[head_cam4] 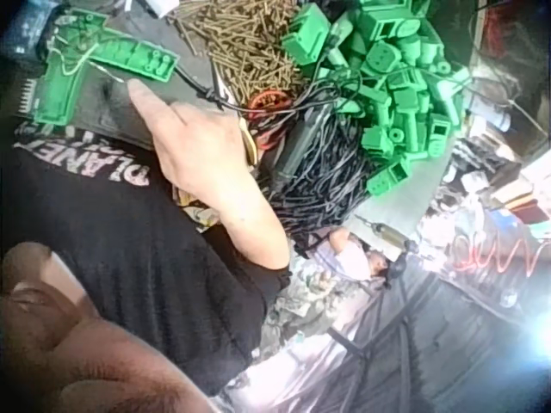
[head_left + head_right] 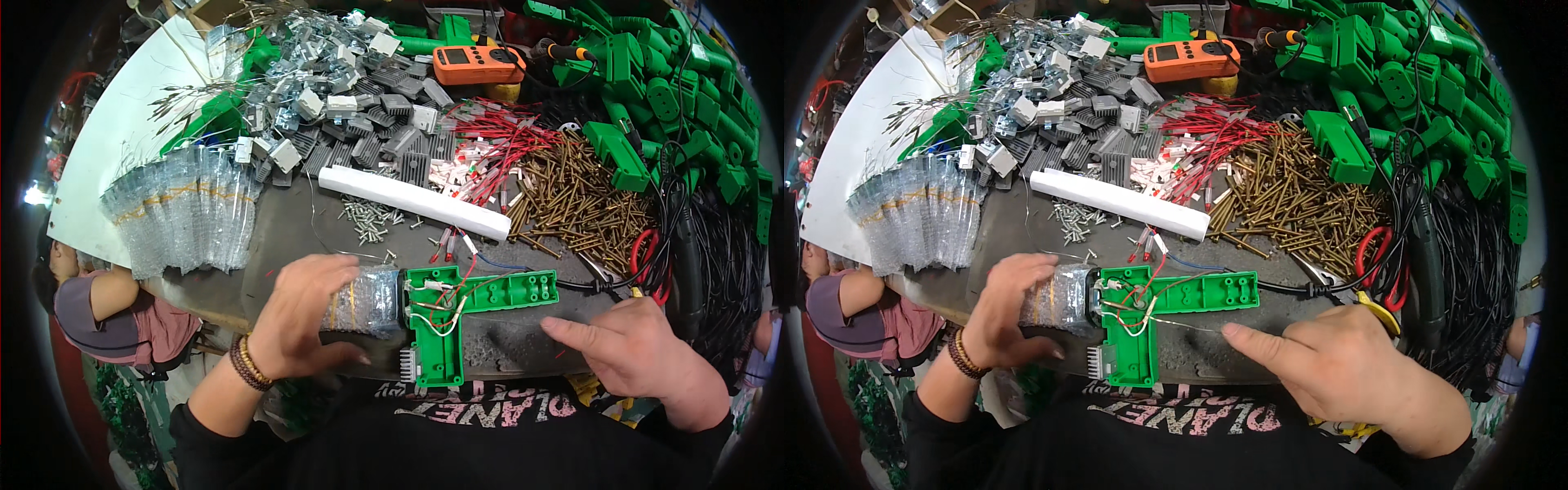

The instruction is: Assembling an electronic tool by soldering wires to a circuit board and securing it inside a plastic housing.

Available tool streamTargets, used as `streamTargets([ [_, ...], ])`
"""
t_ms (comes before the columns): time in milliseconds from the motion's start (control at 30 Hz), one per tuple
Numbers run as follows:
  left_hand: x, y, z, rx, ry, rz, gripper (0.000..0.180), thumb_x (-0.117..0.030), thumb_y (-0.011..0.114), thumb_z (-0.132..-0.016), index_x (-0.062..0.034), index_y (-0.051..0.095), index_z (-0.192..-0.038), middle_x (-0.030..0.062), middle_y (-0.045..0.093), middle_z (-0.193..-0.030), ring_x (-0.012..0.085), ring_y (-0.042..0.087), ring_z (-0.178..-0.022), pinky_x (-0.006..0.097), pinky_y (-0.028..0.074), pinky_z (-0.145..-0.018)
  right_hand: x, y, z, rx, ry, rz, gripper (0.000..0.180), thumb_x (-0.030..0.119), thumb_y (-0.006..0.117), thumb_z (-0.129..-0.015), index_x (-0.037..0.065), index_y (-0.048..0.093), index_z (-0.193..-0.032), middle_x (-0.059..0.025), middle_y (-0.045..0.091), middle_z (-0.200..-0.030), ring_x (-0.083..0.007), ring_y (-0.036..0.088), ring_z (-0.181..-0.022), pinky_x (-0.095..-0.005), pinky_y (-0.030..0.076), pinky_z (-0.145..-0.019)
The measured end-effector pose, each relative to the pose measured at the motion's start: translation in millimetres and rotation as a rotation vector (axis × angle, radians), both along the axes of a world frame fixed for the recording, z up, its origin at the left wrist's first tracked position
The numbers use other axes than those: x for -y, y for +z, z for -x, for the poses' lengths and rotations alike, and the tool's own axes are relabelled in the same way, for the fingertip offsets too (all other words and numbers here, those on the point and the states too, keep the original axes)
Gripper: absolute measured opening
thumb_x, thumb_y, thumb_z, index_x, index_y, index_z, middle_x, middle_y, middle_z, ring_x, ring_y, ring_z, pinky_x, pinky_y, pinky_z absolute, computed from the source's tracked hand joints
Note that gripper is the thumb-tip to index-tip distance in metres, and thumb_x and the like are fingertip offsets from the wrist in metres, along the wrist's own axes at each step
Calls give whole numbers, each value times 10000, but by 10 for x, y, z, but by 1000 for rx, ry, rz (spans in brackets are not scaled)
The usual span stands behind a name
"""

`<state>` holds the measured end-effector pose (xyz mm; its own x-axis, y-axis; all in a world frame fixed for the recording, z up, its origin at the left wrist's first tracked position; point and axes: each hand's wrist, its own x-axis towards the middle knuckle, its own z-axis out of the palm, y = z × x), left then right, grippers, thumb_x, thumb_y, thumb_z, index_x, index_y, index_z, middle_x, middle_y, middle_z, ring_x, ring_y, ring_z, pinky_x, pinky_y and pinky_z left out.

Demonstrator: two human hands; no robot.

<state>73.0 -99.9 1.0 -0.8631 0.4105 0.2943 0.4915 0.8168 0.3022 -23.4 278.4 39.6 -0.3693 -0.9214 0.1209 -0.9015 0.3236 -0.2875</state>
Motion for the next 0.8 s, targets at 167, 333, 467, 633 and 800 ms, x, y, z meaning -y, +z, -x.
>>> streamTargets([
  [167,-37,-229,65,-30,-24,-128,775,-279,901,-601,-19,554,-1244,162,599,-1189,373,594,-1059,473,481,-909,62,-20,20,-23,3,-64,601,153,671,-717,138,640,-1317,8,504,-592,-188,519,-463,-327,428,-453],
  [333,-87,-198,90,7,-48,-149,597,-275,883,-631,-93,624,-1137,151,601,-1198,366,598,-1039,464,482,-889,150,73,98,-89,110,-128,590,190,645,-741,137,633,-1328,24,450,-595,-163,502,-476,-318,414,-456],
  [467,-78,-251,81,-14,-74,-154,472,-273,874,-637,-109,638,-1011,147,600,-1226,368,589,-1051,466,480,-881,322,-34,69,-80,167,-66,587,209,636,-741,117,634,-1320,32,418,-600,-138,481,-478,-306,408,-451],
  [633,-81,-292,74,-13,-34,-207,406,-271,865,-635,-90,605,-890,142,604,-1251,358,582,-1053,466,487,-876,442,-119,99,-106,211,-69,572,226,621,-749,91,639,-1305,36,414,-602,-116,456,-472,-281,382,-435],
  [800,-82,-300,60,-24,-32,-189,403,-269,856,-638,-85,596,-885,137,620,-1221,352,585,-1041,461,494,-868,629,-66,34,-175,189,-105,552,205,614,-751,93,659,-1289,38,405,-575,-105,432,-450,-289,363,-423],
])
